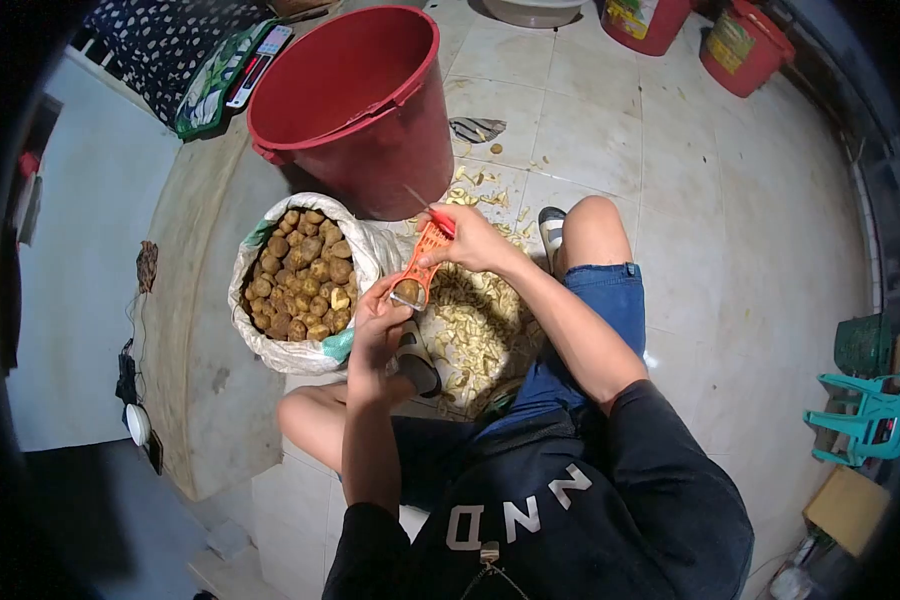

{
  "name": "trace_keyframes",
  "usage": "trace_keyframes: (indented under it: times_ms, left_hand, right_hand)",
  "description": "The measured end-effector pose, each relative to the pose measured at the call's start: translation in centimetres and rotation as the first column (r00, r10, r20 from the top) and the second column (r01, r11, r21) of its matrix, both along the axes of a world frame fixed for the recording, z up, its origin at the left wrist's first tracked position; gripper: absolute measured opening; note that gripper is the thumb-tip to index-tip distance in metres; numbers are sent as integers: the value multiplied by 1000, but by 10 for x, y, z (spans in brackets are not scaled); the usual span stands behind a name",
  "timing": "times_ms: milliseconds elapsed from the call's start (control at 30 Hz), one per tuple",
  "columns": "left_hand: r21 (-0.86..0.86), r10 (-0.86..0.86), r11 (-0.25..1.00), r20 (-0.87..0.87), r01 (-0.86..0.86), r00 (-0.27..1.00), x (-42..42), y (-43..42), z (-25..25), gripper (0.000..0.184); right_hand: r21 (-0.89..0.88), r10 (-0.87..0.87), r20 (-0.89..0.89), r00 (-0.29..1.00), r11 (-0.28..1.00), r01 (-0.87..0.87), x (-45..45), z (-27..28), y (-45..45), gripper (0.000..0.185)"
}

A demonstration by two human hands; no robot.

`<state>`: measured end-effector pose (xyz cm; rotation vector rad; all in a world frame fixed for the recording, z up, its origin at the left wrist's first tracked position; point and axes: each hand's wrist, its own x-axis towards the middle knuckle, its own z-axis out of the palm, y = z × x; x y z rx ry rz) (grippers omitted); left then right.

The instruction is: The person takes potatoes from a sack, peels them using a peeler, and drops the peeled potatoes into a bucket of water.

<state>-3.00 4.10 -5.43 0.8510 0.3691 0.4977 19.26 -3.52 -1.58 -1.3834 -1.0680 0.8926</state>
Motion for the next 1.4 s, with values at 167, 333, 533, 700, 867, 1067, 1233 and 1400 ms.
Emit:
trace_keyframes:
  times_ms: [167,333,533,700,867,1067,1233,1400]
  left_hand:
    - [-48,-18,999,47,20,999,-4,-13,5,68]
    - [-29,-15,999,61,17,998,8,-12,18,63]
    - [-124,-4,992,89,15,996,2,-9,9,61]
    - [-160,-15,987,101,31,995,-2,-11,9,60]
    - [-12,-40,999,0,40,999,5,-12,19,63]
    - [-114,-20,993,137,36,990,1,-10,12,68]
    - [-114,-9,993,99,20,995,3,-13,8,66]
    - [-66,-28,997,96,35,995,4,-11,16,63]
  right_hand:
    - [-102,-60,-78,995,993,52,27,-21,6,43]
    - [106,38,52,998,993,-44,3,25,-5,42]
    - [-47,-92,-266,960,995,82,23,6,-2,44]
    - [46,-36,-7,999,998,37,23,4,0,41]
    - [64,48,211,976,996,-63,3,43,-10,38]
    - [-6,-46,-122,992,999,45,16,17,-5,40]
    - [-4,-41,-8,999,999,41,24,-1,-1,40]
    - [89,41,156,987,994,-56,2,25,-7,40]
